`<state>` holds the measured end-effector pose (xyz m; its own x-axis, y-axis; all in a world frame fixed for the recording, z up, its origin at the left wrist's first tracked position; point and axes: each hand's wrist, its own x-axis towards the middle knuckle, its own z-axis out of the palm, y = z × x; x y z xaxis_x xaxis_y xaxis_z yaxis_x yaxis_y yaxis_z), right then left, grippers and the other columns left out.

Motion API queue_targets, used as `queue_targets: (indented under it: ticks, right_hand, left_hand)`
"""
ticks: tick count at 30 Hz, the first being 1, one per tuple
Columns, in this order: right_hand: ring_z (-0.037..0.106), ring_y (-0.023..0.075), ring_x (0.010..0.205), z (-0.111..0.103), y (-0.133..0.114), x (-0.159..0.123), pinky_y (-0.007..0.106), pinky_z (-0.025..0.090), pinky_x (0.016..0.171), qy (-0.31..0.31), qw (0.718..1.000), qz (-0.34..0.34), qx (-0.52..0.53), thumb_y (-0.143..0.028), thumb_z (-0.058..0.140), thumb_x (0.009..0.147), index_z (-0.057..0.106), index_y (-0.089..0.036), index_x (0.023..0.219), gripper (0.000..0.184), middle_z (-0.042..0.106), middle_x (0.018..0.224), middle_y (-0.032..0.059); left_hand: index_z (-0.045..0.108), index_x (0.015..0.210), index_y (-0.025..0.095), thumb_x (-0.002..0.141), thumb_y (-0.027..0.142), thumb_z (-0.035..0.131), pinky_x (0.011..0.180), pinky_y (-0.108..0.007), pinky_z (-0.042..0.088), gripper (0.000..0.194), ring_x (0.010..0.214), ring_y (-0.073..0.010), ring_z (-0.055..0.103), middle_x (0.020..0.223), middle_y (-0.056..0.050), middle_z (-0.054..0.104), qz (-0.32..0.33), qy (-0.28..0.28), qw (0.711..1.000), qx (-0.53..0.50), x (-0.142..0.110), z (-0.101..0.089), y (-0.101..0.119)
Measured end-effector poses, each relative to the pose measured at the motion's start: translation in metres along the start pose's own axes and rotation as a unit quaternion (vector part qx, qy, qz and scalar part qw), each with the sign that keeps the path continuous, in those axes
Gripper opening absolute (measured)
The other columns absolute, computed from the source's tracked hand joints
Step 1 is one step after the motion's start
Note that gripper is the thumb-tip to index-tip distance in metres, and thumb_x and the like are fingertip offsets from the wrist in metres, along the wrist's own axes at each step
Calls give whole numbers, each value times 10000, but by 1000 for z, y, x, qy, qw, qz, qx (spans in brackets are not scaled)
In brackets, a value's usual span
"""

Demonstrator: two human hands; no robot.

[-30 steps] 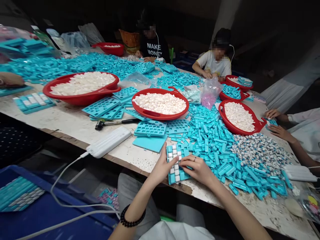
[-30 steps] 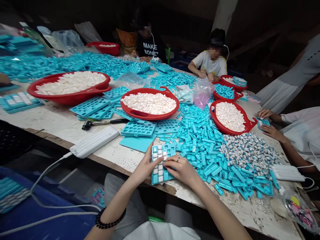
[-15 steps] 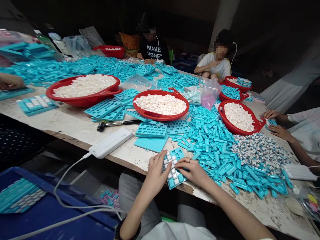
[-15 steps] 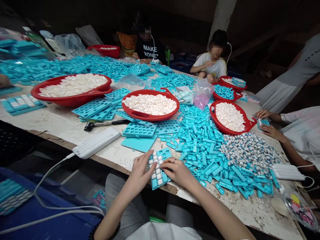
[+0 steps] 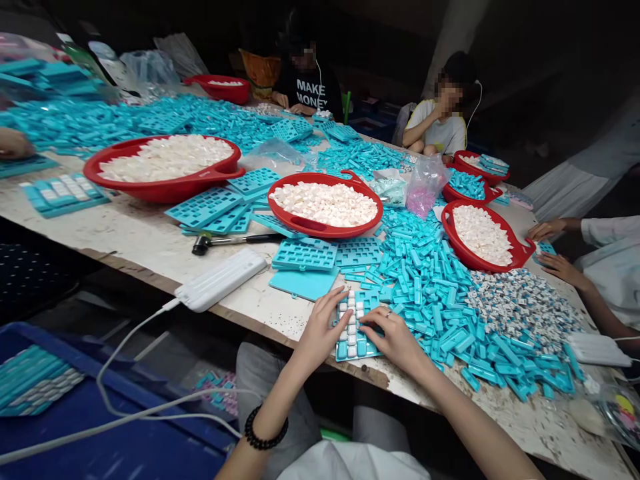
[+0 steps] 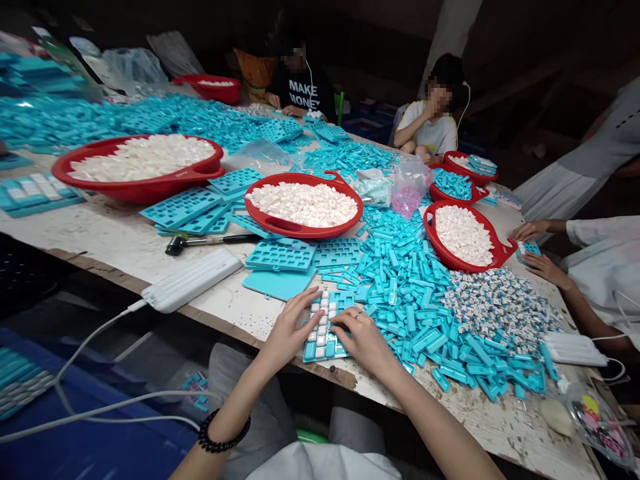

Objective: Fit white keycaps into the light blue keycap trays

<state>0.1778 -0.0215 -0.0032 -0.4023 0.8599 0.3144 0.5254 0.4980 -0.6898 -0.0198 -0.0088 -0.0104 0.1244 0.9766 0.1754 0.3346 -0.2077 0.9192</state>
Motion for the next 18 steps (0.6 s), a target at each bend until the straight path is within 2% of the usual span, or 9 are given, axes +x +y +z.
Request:
queue_targets:
  ticks: [8, 11, 15, 18]
  right_hand:
    - [660, 211, 927, -6, -6, 9, 335, 529, 841, -45, 998, -8, -51, -123, 652, 898, 643, -213, 987, 126, 696, 954, 50]
    - [659, 219, 936, -7, -8, 10, 344, 527, 845, -57, 996, 0, -63, -120, 656, 896, 634, -209, 987, 129, 693, 959, 55]
    - [664, 217, 933, -9, -11, 10, 343, 529, 834, -60, 996, 10, -64, -132, 637, 912, 631, -213, 997, 118, 689, 974, 56]
    - [678, 193, 865, -9, -10, 9, 308, 536, 787, -59, 997, 14, -54, -113, 632, 900, 640, -210, 973, 123, 686, 945, 47]
  left_hand:
    - [666, 1227, 313, 873, 385, 663, 1174, -444, 307, 361, 1382, -293, 435, 1412, -52, 581, -19, 19, 999, -34, -2, 1, 0]
    - [637, 1261, 297, 873, 359, 662, 1151, -424, 343, 394, 1337, -284, 492, 1393, -57, 594, -25, 30, 997, -61, -2, 0, 2]
    - [605, 1267, 270, 901, 331, 617, 1108, -379, 398, 371, 1265, -260, 563, 1333, -59, 627, -11, 101, 991, -90, 9, -11, 14]
    - [607, 1222, 246, 933, 318, 550, 1081, -381, 417, 304, 1223, -250, 581, 1272, -69, 645, 53, 157, 986, -10, 34, -27, 27]
